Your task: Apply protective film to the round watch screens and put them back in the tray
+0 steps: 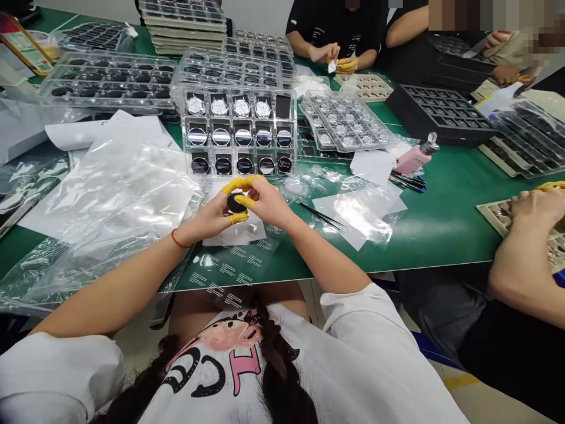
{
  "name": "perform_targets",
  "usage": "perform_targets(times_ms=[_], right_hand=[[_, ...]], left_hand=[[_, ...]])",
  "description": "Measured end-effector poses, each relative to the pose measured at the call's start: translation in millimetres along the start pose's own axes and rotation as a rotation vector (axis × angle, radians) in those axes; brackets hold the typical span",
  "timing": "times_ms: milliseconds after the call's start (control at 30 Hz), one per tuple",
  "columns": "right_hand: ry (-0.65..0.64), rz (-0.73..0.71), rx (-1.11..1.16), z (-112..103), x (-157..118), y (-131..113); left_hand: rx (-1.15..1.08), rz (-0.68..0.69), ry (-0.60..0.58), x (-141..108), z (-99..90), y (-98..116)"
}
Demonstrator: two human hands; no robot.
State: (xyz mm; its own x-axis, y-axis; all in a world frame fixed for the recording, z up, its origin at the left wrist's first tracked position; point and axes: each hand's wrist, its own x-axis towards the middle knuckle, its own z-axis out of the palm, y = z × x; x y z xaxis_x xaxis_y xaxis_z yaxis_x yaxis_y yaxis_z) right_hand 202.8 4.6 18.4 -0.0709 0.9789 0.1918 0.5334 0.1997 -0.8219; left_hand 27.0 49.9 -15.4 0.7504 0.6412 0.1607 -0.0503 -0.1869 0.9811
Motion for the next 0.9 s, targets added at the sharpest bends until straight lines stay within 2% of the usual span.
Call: perform_targets(times_ms=[167,333,467,533,567,633,667,767,833,900], right_hand=[[0.024,-0.255,-0.212,5,-6,-7],[0.074,-0.139,-0.13,0,-3,0],[-0.001,-0.231,-0.135,1,-3,-4],[-0.01,-0.247,-0.158,-6,-3,-6],[0.007,-0.196,-0.169,-14,-2,-5],[0.086,0.006,-0.199,-40,2,8],[0.161,0.15,-0.248,-56,4,18],[0.202,0.322,-0.37,-98,10,49],[0.25,0.334,-0.429,-103,14,59],[0.282,0.29,-0.442,-82,20,57]], left_hand=[[0.084,0.005,0.038,-1,-1.6,0],[0.034,-0.034,-0.025,-3,-1.7,6],[0.006,-0.103,0.001,-3,2.5,7],[-0.01,-0.126,0.035,-3,3.3,9],[-0.022,-0.147,0.064,-2,3.2,10],[-0.067,-0.226,0.103,-2,2.7,14],[-0.103,-0.277,0.099,-2,2.7,15],[-0.185,-0.401,0.008,-4,5.2,19],[-0.151,-0.443,-0.069,-7,8.7,22],[-0.101,-0.441,-0.136,-9,11.5,25]])
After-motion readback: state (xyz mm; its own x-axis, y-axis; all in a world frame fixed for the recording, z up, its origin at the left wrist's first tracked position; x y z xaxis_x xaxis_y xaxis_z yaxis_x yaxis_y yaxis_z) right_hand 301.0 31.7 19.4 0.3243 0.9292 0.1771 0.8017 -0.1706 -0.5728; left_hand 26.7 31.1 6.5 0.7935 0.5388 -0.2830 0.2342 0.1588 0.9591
